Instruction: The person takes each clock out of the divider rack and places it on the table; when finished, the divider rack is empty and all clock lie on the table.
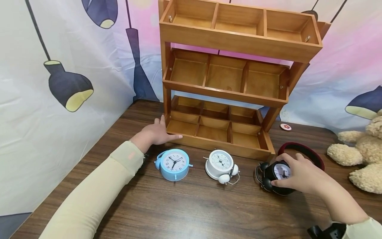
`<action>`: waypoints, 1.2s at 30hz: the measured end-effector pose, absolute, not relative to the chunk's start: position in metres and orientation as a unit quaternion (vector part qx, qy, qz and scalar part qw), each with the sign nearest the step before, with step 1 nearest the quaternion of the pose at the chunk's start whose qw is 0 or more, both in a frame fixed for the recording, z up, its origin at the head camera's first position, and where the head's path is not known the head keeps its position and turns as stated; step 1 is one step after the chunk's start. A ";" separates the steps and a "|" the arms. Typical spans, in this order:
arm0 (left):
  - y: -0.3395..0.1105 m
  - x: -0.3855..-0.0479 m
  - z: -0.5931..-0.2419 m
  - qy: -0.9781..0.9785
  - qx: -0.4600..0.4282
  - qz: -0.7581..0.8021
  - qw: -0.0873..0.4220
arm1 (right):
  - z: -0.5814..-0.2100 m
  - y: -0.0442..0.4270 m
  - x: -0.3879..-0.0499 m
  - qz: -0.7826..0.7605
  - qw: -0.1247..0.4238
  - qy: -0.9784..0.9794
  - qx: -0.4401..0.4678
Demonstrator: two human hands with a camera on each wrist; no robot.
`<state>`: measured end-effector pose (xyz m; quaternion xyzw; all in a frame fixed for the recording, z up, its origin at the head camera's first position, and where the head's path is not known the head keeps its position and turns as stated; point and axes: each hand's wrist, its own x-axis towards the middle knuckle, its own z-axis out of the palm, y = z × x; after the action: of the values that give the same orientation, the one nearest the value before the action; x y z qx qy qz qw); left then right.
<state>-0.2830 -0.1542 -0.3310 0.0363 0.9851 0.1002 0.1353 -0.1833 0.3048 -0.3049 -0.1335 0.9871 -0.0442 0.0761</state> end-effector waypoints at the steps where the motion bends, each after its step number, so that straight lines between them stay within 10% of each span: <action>1: -0.154 -0.283 -0.331 0.985 0.036 0.100 0.135 | -0.305 0.305 -0.183 -0.044 0.077 0.987 -0.133; 36: -0.158 -0.286 -0.332 0.984 0.043 0.102 0.139 | -0.318 0.299 -0.182 -0.059 0.083 0.985 -0.136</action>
<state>-0.2856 -0.1582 -0.3325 0.0432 0.9841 0.1019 0.1390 -0.1817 0.2989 -0.3183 -0.1363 0.9854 -0.0593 0.0830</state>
